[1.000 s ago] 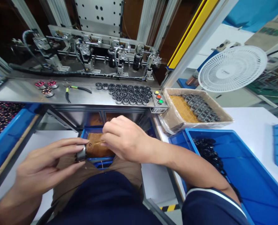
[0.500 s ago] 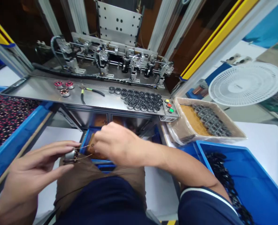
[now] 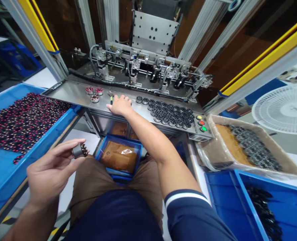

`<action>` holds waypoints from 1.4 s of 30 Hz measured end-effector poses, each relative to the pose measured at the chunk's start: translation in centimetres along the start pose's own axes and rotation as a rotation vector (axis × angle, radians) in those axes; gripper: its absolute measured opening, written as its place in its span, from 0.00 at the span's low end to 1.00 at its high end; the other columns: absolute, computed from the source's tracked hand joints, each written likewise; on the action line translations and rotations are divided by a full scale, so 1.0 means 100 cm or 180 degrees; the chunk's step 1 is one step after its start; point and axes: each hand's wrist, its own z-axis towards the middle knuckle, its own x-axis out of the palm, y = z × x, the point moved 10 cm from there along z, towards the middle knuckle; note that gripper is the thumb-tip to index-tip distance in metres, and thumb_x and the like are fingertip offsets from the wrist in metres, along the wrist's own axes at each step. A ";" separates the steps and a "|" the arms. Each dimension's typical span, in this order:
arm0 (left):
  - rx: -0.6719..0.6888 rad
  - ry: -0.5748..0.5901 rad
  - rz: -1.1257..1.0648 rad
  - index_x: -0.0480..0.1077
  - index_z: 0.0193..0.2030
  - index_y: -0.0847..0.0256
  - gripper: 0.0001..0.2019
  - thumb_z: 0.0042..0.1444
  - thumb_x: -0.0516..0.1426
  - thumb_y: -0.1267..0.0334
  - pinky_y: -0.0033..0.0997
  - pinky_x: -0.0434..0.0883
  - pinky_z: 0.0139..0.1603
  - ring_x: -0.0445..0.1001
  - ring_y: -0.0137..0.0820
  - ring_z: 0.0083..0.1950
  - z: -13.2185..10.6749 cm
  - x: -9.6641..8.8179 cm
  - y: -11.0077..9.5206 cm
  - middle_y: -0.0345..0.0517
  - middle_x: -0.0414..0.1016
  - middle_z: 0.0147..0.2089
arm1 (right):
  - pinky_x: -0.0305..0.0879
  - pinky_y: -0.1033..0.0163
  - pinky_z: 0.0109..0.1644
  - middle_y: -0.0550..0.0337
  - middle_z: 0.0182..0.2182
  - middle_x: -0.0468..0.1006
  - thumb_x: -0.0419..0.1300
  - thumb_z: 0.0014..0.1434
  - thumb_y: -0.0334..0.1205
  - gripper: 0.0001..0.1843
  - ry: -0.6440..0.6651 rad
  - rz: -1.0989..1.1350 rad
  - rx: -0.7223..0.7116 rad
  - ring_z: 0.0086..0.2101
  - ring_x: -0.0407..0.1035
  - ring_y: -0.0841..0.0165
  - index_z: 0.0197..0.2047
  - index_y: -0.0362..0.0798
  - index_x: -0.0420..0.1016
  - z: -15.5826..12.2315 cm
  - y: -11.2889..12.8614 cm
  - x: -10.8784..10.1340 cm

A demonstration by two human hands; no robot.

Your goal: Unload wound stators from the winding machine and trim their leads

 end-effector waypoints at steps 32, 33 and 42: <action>-0.0587 0.0527 -0.0344 0.78 0.50 0.56 0.19 0.52 0.65 0.75 0.23 0.79 0.49 0.82 0.30 0.45 -0.004 0.080 -0.011 0.40 0.83 0.48 | 0.71 0.55 0.46 0.48 0.43 0.75 0.61 0.56 0.38 0.35 -0.0363 0.3286 -0.1744 0.40 0.70 0.62 0.66 0.44 0.58 -0.302 -0.015 -0.016; -0.0581 0.0518 -0.0329 0.78 0.50 0.55 0.19 0.52 0.65 0.75 0.23 0.79 0.49 0.82 0.30 0.45 -0.005 0.080 -0.011 0.40 0.83 0.48 | 0.71 0.55 0.45 0.50 0.41 0.75 0.61 0.56 0.38 0.35 -0.0362 0.3306 -0.1728 0.39 0.70 0.63 0.65 0.45 0.60 -0.301 -0.015 -0.015; -0.0652 0.0489 -0.0364 0.78 0.51 0.55 0.19 0.52 0.65 0.75 0.26 0.80 0.50 0.82 0.32 0.45 -0.007 0.076 -0.008 0.41 0.83 0.48 | 0.71 0.60 0.37 0.55 0.34 0.76 0.59 0.55 0.31 0.34 -0.0624 0.3127 -0.1728 0.32 0.69 0.66 0.65 0.46 0.61 -0.302 -0.015 -0.016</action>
